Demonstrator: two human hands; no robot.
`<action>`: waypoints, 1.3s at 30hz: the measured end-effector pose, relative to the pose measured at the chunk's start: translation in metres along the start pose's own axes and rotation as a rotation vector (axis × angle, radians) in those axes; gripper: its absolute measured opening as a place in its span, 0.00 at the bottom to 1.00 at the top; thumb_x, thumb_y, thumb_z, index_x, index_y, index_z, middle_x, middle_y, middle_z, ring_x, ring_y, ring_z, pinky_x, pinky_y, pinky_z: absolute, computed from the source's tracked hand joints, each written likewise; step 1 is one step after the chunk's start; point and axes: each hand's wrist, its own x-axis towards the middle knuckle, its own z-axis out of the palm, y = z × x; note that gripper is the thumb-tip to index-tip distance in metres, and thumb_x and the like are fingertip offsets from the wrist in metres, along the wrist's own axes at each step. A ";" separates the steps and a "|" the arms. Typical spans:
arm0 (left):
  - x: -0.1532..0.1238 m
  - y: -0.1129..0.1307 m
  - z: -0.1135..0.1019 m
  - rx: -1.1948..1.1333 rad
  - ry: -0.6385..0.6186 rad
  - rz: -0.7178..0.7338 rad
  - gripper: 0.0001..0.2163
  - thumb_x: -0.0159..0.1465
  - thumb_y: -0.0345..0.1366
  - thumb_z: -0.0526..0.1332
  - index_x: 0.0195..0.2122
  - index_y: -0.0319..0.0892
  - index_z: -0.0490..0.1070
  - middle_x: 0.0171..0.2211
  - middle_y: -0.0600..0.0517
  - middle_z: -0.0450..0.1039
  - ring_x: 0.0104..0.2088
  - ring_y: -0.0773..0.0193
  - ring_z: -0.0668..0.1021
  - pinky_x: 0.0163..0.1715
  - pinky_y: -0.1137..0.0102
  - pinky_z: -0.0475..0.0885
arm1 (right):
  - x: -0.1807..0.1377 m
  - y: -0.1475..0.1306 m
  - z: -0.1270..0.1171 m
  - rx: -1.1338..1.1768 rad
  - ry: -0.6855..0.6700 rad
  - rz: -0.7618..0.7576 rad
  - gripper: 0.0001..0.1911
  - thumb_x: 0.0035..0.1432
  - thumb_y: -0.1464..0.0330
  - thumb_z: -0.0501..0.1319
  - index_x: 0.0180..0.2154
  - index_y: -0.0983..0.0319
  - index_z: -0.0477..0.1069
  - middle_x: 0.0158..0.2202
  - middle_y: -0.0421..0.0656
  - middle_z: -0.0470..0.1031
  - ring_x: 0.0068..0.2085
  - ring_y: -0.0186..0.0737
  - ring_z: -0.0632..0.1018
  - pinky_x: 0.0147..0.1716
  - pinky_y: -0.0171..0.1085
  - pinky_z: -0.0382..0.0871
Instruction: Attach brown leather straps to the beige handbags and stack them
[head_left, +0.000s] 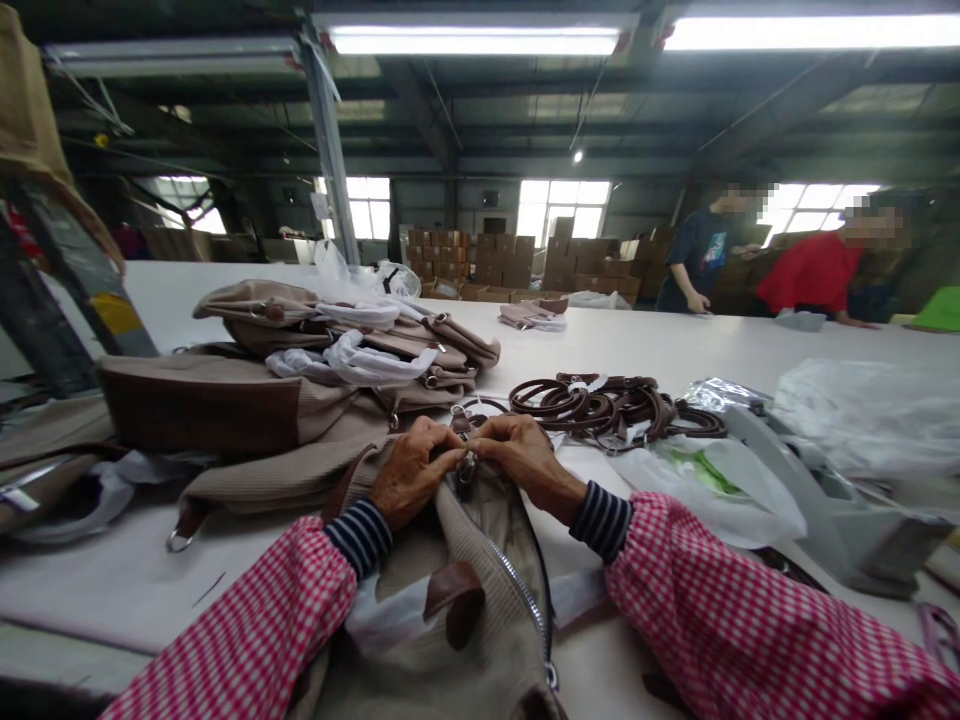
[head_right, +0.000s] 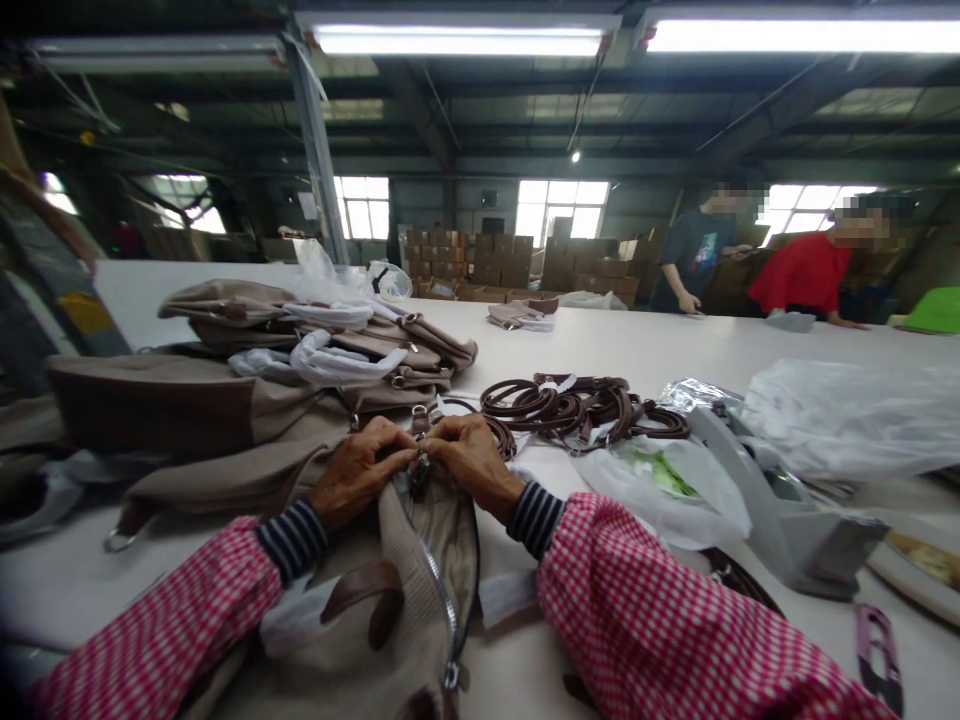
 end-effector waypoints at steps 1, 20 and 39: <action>-0.001 0.000 0.000 0.003 0.010 0.006 0.07 0.65 0.38 0.63 0.34 0.43 0.78 0.38 0.50 0.72 0.43 0.57 0.76 0.47 0.63 0.70 | 0.000 -0.001 0.002 0.025 0.006 0.026 0.09 0.49 0.65 0.69 0.24 0.64 0.76 0.20 0.37 0.70 0.22 0.30 0.64 0.23 0.31 0.57; -0.006 0.004 0.000 0.054 -0.058 0.017 0.08 0.63 0.39 0.60 0.29 0.43 0.76 0.36 0.49 0.71 0.42 0.56 0.75 0.47 0.62 0.69 | -0.003 0.014 0.011 -0.092 0.006 -0.018 0.07 0.49 0.70 0.64 0.22 0.64 0.70 0.20 0.36 0.67 0.23 0.30 0.64 0.24 0.31 0.58; -0.005 0.080 -0.012 0.846 -0.236 -0.031 0.28 0.63 0.39 0.64 0.65 0.48 0.65 0.53 0.43 0.72 0.51 0.42 0.75 0.46 0.54 0.73 | 0.033 -0.008 -0.084 -0.876 -0.098 -0.198 0.16 0.55 0.76 0.64 0.47 0.65 0.78 0.48 0.50 0.77 0.47 0.46 0.78 0.45 0.38 0.67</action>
